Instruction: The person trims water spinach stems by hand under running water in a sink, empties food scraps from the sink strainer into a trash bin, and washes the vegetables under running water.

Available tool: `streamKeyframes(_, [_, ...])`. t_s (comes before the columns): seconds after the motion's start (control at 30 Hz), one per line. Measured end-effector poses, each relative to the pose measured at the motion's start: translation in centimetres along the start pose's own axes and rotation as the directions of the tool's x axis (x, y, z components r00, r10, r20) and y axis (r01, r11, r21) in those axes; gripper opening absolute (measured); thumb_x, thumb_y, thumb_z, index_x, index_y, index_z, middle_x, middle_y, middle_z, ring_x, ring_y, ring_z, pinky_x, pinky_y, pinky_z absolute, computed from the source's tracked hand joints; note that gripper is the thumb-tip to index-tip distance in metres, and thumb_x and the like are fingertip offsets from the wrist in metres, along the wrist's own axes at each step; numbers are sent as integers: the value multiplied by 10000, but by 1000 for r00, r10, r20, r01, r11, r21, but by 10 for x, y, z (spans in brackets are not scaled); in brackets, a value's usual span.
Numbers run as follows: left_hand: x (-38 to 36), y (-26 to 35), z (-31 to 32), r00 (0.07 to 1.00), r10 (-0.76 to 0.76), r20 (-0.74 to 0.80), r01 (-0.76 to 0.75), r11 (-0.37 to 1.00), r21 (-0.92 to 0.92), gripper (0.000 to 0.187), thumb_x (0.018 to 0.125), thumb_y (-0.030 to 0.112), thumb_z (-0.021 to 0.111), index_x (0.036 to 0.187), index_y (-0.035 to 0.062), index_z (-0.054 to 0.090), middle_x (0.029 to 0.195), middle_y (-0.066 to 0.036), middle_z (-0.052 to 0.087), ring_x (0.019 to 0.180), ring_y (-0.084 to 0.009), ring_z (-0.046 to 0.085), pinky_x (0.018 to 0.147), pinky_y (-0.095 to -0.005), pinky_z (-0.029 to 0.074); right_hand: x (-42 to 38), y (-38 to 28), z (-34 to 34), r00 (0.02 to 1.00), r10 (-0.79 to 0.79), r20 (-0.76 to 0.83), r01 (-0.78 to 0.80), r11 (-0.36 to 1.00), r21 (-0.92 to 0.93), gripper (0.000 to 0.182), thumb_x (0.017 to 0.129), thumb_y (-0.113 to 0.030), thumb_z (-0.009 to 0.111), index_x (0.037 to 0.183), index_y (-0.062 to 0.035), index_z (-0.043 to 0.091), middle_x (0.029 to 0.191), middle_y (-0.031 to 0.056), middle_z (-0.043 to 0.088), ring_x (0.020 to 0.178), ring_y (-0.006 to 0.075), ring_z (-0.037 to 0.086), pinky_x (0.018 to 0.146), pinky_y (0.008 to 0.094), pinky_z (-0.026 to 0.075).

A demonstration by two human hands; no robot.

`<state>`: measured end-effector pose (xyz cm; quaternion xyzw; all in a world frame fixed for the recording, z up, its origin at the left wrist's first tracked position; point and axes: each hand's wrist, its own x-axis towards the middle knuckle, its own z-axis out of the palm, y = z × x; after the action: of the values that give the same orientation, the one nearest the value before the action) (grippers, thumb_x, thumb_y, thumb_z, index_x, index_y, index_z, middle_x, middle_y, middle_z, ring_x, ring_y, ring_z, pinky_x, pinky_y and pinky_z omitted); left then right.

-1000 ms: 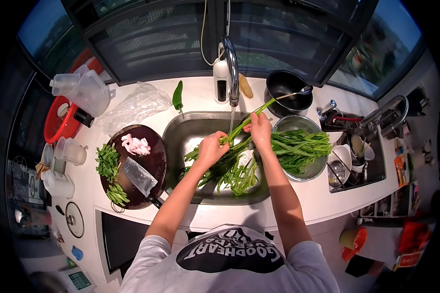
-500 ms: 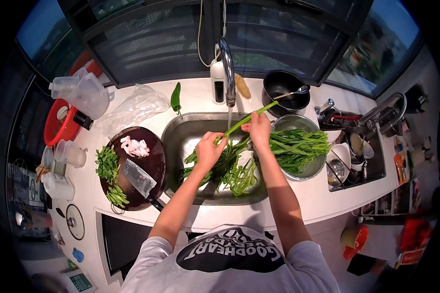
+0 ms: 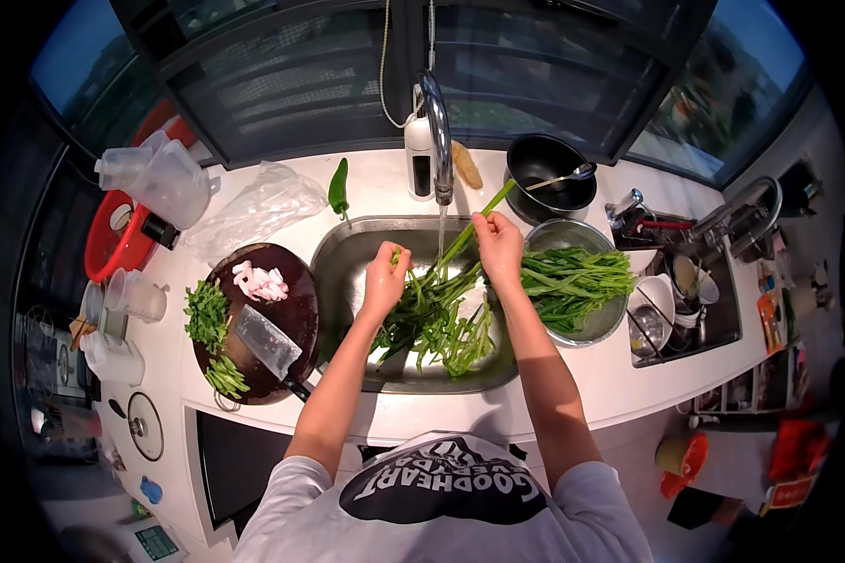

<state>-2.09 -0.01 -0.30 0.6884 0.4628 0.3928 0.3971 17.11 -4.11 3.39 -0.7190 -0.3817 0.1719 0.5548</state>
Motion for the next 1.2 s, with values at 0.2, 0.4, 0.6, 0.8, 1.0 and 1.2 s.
streamKeyframes(0.2, [4, 21, 0, 956, 198, 217, -254, 929, 270, 242, 768, 330, 688, 878, 119, 648, 679, -149, 584, 647, -314, 583, 583, -421, 445, -8, 10, 15, 995, 53, 89, -58, 997, 54, 266, 828, -237, 644, 718, 4, 617, 551, 71, 589, 487, 109, 518, 511, 295, 420])
streamKeyframes(0.4, [-3, 29, 19, 966, 218, 138, -254, 899, 356, 199, 743, 271, 684, 870, 117, 683, 682, -154, 584, 652, -321, 588, 585, -422, 453, -15, 1, 16, 988, 81, 128, -82, 997, 2, 276, 852, -235, 623, 711, 2, 610, 562, 25, 576, 497, 70, 490, 493, 242, 389])
streamKeyframes(0.6, [-1, 22, 21, 905, 389, 170, -424, 811, 404, 159, 698, 210, 674, 772, 69, 667, 648, -148, 578, 640, -318, 578, 584, -418, 461, -4, 24, 16, 977, 76, 200, -126, 960, 250, 218, 895, -209, 578, 775, -27, 570, 613, -8, 551, 522, 43, 443, 489, 201, 345])
streamKeyframes(0.8, [-1, 17, 22, 930, 362, 63, -360, 861, 361, 146, 679, 176, 656, 734, 41, 644, 629, -137, 584, 608, -311, 564, 564, -400, 458, -11, 26, 17, 975, 126, 184, -168, 958, 231, 235, 896, -210, 563, 765, -15, 552, 627, 36, 590, 535, 76, 509, 510, 239, 397])
streamKeyframes(1.0, [-1, 9, 21, 996, -8, -84, 14, 997, 74, 168, 719, 165, 596, 752, 7, 645, 581, -142, 576, 512, -185, 550, 533, -323, 439, -21, 30, 29, 983, 178, 50, -183, 906, 382, 242, 924, -208, 520, 769, -22, 521, 650, 34, 572, 532, 78, 492, 500, 232, 398])
streamKeyframes(1.2, [4, -12, 1, 971, -239, -19, 238, 969, -62, 171, 789, 173, 554, 781, 33, 653, 564, -45, 542, 529, -104, 485, 522, -290, 403, -8, 17, 9, 962, 150, 229, -226, 906, 357, 185, 927, -179, 494, 836, -27, 550, 695, 24, 539, 595, 64, 483, 538, 204, 386])
